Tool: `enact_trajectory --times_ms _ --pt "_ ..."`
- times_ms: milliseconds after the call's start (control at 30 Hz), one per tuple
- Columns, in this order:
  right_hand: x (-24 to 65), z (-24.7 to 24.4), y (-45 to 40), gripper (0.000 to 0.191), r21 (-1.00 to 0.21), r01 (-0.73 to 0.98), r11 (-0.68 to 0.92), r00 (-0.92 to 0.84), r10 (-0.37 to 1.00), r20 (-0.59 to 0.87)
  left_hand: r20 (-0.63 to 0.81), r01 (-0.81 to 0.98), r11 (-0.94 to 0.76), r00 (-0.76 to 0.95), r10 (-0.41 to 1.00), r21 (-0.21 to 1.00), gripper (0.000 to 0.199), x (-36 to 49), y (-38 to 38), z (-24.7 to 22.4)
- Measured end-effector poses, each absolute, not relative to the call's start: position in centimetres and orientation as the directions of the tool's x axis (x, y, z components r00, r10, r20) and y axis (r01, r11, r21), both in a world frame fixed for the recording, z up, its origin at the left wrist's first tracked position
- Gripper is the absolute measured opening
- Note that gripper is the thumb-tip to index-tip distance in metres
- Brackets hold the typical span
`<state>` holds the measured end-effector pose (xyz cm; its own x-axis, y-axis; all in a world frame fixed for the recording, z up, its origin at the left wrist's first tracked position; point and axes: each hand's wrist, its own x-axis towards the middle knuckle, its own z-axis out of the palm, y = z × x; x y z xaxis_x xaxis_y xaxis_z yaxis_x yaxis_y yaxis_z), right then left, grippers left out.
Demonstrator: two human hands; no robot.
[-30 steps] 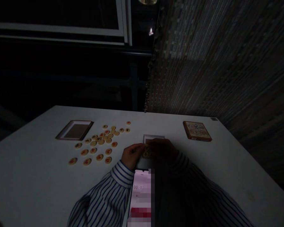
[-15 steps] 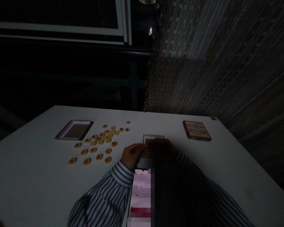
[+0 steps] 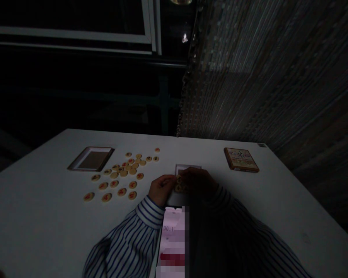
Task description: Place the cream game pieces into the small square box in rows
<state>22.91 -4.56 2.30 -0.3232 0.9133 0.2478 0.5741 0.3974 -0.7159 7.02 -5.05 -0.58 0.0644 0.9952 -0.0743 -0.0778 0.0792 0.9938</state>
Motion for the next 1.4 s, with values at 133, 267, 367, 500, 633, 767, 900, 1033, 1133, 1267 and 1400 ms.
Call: enact_trajectory --times_ms 133,267,367,500,633,767,900,1033,1133,1267,1400 --pt "22.9 2.2 -4.5 0.015 -0.764 0.521 0.381 -0.331 0.915 0.231 -0.069 -0.048 0.073 0.079 0.994 0.996 0.021 7.1 -5.1 -0.6" --pt "22.9 2.0 -4.5 0.015 -0.763 0.492 0.42 -0.353 0.897 0.267 -0.081 -0.084 0.09 0.105 0.991 0.992 0.024 7.3 -5.2 -0.9" --pt "23.0 1.8 -4.5 0.015 -0.761 0.482 0.435 -0.367 0.888 0.276 -0.082 -0.112 0.091 0.079 0.993 0.99 0.024 7.6 -5.3 -1.2" --pt "23.1 1.7 -4.4 0.016 -0.746 0.516 0.421 -0.357 0.897 0.26 -0.075 -0.128 0.083 0.072 0.995 0.988 0.024 7.6 -5.3 -1.4" --pt "23.1 1.8 -4.4 0.018 -0.78 0.491 0.388 -0.355 0.907 0.228 -0.061 -0.045 0.066 0.105 0.993 0.997 0.022 7.2 -5.2 -1.0" --pt "23.0 1.9 -4.5 0.018 -0.761 0.518 0.39 -0.355 0.908 0.223 -0.034 0.016 0.032 0.103 0.994 0.999 0.021 6.9 -5.1 -0.6" --pt "22.7 1.9 -4.6 0.018 -0.696 0.582 0.421 -0.324 0.905 0.277 -0.055 -0.001 0.055 0.111 0.992 0.998 0.022 6.9 -5.2 -0.5" --pt "22.6 2.2 -4.7 0.016 -0.641 0.626 0.444 -0.333 0.895 0.295 -0.082 -0.044 0.089 0.142 0.986 0.995 0.023 7.0 -5.2 -0.6" --pt "22.6 2.7 -4.8 0.016 -0.598 0.648 0.471 -0.365 0.882 0.3 -0.112 -0.076 0.123 0.138 0.984 0.989 0.024 7.0 -5.2 -0.7" --pt "22.7 2.8 -4.7 0.018 -0.522 0.708 0.475 -0.379 0.88 0.286 -0.141 -0.107 0.154 0.117 0.983 0.982 0.023 7.0 -5.2 -0.7" --pt "22.6 2.8 -4.6 0.023 -0.403 0.75 0.525 -0.437 0.85 0.293 -0.149 -0.107 0.159 0.095 0.984 0.982 0.023 6.9 -5.1 -0.5"
